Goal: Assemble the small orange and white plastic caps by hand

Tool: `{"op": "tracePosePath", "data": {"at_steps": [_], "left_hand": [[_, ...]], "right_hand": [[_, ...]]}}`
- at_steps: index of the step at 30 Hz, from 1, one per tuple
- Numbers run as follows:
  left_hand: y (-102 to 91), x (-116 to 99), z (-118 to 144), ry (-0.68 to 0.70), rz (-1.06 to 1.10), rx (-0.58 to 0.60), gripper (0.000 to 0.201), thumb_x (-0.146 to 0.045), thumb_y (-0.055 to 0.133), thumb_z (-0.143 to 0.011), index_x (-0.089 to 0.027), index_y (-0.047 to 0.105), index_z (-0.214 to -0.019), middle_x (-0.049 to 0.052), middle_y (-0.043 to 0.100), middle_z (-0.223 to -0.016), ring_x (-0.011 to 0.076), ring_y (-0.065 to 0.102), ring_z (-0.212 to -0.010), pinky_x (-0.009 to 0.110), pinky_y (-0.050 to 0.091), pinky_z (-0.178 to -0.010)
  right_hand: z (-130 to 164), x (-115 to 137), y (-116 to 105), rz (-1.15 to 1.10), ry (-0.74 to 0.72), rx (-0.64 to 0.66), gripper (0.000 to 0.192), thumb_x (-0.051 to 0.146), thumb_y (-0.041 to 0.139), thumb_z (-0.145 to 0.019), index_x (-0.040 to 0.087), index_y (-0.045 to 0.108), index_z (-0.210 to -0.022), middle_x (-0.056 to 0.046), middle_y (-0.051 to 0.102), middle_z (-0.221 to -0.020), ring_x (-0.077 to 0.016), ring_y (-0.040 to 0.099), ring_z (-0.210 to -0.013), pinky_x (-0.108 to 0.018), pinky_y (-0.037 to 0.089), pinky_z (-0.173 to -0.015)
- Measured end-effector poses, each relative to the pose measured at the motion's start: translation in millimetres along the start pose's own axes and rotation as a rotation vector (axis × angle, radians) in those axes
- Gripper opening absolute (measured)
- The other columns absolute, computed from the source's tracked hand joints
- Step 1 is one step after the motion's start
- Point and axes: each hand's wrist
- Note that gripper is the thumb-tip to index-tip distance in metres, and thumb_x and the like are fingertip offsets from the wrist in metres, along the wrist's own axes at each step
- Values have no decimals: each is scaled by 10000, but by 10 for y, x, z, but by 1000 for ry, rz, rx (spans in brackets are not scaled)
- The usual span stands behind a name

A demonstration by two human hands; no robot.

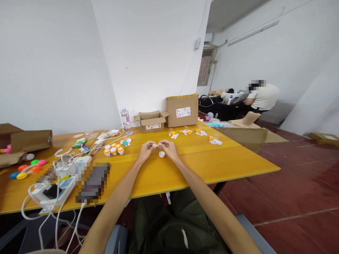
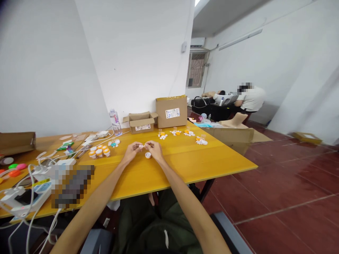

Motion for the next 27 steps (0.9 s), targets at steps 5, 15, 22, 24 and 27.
{"op": "tracePosePath", "data": {"at_steps": [5, 15, 22, 24, 27], "left_hand": [[-12, 26, -12, 0, 21, -14, 197, -260, 748, -649, -172, 673, -809, 12, 692, -718, 151, 650, -670, 298, 542, -697], [-28, 14, 1, -51, 58, -30, 205, -378, 685, -734, -185, 699, -802, 0, 643, -659, 133, 591, -597, 268, 495, -611], [-18, 10, -8, -164, 172, -39, 184, -364, 629, -754, -187, 678, -744, -18, 540, -588, 111, 507, -512, 247, 419, -518], [-11, 0, -10, -191, 221, -52, 161, -334, 624, -745, -183, 646, -693, -29, 498, -559, 102, 479, -483, 235, 393, -487], [-1, -18, -12, -247, 316, -77, 152, -276, 616, -723, -175, 574, -617, -48, 424, -521, 84, 433, -442, 210, 345, -447]], "right_hand": [[-11, -21, -23, 9, -3, 24, 120, 306, 651, -662, 197, 684, -697, -35, 722, -699, -215, 688, -689, -338, 561, -682], [-45, -99, -23, -14, 26, 4, 148, 283, 702, -605, 197, 678, -723, -38, 732, -764, -209, 692, -737, -336, 556, -710], [-32, -85, -42, -1, 33, 27, 232, 302, 722, -583, 193, 678, -783, -32, 714, -788, -194, 678, -731, -323, 541, -708], [-28, -85, -41, 2, 32, 49, 247, 311, 734, -573, 191, 678, -782, -24, 700, -763, -192, 672, -725, -320, 536, -706], [-20, -79, -35, -9, 50, 61, 256, 318, 748, -549, 189, 674, -757, -12, 682, -731, -184, 660, -701, -307, 528, -682]]}}
Point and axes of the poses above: each hand's wrist, its own z-axis away from the middle knuckle, its own y-axis out of the palm, x = y × z
